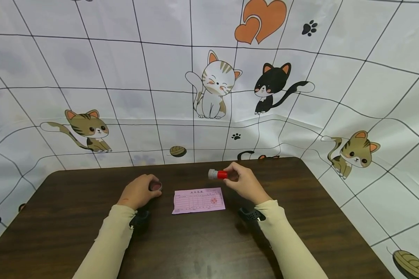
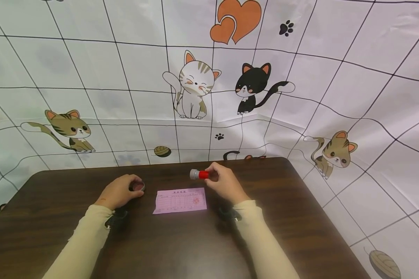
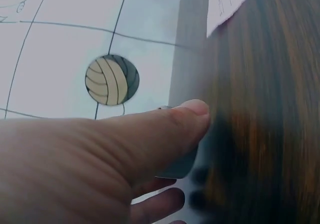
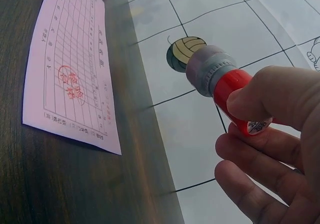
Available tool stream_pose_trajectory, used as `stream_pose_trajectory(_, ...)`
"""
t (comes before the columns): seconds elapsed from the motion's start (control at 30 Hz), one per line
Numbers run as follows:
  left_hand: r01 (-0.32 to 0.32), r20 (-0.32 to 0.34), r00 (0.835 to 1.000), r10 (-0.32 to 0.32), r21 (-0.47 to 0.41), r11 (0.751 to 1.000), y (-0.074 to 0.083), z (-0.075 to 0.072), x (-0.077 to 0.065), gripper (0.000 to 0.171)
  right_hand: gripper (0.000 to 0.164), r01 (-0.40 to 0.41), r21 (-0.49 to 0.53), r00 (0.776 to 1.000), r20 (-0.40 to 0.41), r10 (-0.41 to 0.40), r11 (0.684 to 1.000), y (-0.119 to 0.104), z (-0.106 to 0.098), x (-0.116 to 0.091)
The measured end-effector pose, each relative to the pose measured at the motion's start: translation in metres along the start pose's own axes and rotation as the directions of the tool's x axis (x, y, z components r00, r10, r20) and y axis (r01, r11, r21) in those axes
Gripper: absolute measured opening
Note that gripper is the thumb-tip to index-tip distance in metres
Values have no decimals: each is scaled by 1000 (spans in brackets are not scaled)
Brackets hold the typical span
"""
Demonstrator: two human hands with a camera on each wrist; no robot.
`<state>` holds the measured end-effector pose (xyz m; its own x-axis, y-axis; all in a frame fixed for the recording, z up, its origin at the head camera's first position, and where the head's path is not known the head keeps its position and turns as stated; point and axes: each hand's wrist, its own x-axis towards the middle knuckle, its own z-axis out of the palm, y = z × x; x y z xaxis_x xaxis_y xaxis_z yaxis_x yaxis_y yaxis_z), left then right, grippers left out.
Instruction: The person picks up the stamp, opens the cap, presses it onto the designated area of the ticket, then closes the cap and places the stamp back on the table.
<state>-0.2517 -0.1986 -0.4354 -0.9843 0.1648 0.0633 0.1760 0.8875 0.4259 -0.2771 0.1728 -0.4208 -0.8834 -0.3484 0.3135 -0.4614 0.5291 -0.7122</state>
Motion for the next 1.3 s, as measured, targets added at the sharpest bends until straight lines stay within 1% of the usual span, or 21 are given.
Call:
stream_pose_trajectory(0.23, -65, -48, 997, 63, -30, 997, 13, 1, 1, 38, 26, 3, 0, 1000, -2, -3, 1000, -3, 1, 0)
stream_pose_trajectory(0.47, -70, -90, 994, 66, -47, 996, 24, -1, 1, 44, 25, 10, 13, 1000, -3, -10, 1000, -7, 7, 5)
stream_pose_trajectory(0.6, -68, -112, 992, 62, -50, 996, 29, -2, 1, 49, 25, 15, 21, 1000, -2, -15, 1000, -11, 11, 8)
stream_pose_trajectory(0.67, -75, -122, 990, 69, -51, 996, 32, -2, 1, 48, 26, 19, 21, 1000, -2, -19, 1000, -14, 12, 9)
stream_pose_trajectory(0.97, -141, -177, 976, 127, -69, 988, 45, -8, -1, 41, 26, 55, 8, 999, 4, -55, 998, -30, 11, 9)
stream_pose_trajectory(1.3, -199, -223, 958, 181, -60, 978, 55, -15, -4, 40, 26, 80, -1, 996, 25, -80, 997, -36, 15, 5)
